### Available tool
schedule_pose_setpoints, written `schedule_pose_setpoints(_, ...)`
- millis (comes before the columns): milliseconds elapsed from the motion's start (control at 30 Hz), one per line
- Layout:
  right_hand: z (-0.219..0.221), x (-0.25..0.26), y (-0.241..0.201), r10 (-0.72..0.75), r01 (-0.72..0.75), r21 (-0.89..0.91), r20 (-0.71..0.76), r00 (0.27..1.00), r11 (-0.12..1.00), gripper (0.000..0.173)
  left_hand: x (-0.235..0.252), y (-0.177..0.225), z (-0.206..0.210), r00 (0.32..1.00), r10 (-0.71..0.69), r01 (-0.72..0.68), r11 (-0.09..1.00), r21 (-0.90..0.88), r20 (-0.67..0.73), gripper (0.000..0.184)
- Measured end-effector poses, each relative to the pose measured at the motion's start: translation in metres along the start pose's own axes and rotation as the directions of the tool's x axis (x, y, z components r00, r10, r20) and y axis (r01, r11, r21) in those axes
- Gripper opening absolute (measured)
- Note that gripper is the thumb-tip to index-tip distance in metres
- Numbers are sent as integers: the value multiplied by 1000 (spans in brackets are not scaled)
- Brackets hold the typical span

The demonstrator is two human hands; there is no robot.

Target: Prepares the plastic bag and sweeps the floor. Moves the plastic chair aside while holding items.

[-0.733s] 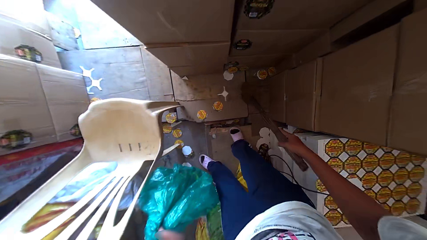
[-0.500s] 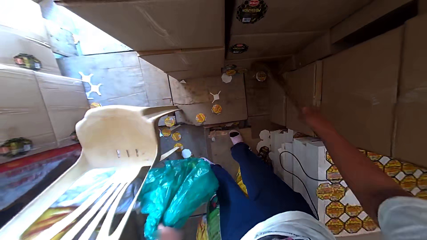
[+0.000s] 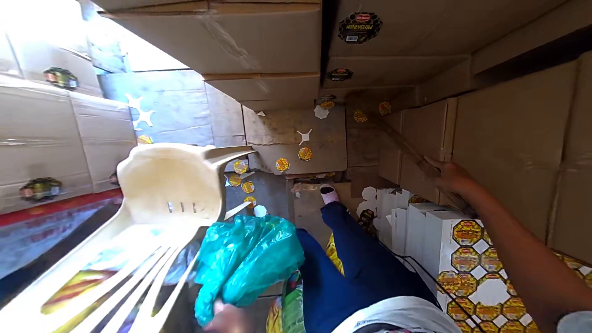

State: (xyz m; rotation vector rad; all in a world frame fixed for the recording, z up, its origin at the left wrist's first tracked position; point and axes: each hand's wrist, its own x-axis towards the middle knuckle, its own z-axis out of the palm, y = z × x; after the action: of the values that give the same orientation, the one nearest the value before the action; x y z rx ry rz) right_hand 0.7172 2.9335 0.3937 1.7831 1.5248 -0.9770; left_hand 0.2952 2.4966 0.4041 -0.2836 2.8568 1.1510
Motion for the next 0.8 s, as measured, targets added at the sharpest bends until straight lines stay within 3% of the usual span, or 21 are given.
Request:
schedule_pose_setpoints(133, 19, 63, -44, 123, -121, 56, -29, 992, 991, 53, -9, 14, 15, 1000, 2, -3, 999, -47, -28, 45)
schedule_pose_setpoints(233, 55, 101, -85, 36, -41, 53, 79, 996, 998, 59, -11, 18, 16, 999, 4, -7, 999, -50, -52, 44)
schedule_pose_setpoints(333, 82, 91, -81, -89, 100, -55, 176, 980, 993, 77, -15, 25, 10, 997, -16, 12, 998, -68, -70, 42)
schedule_pose_setpoints(433, 54, 36, -59, -183, 201, -69, 206, 961, 977, 78, -14, 23, 3, 996, -21, 14, 997, -79, -81, 41)
schedule_pose_setpoints(533, 14, -1, -57, -150, 173, -149, 159, 976, 974, 74, -17, 23, 3, 994, -24, 15, 996, -85, -106, 40)
schedule_pose_setpoints(667, 11, 44, -100, -83, 96, -194, 73, 994, 976, 72, -22, 17, 5, 993, -28, 14, 992, -125, -115, 38)
schedule_pose_setpoints(733, 36, 73, -130, -126, 145, -179, 111, 986, 973, 63, -25, 13, 5, 992, -37, 21, 991, -129, -122, 38)
schedule_pose_setpoints(800, 69, 87, -150, -179, 228, -236, 211, 961, 945, 66, -28, 14, 3, 990, -45, 25, 990, -142, -137, 38)
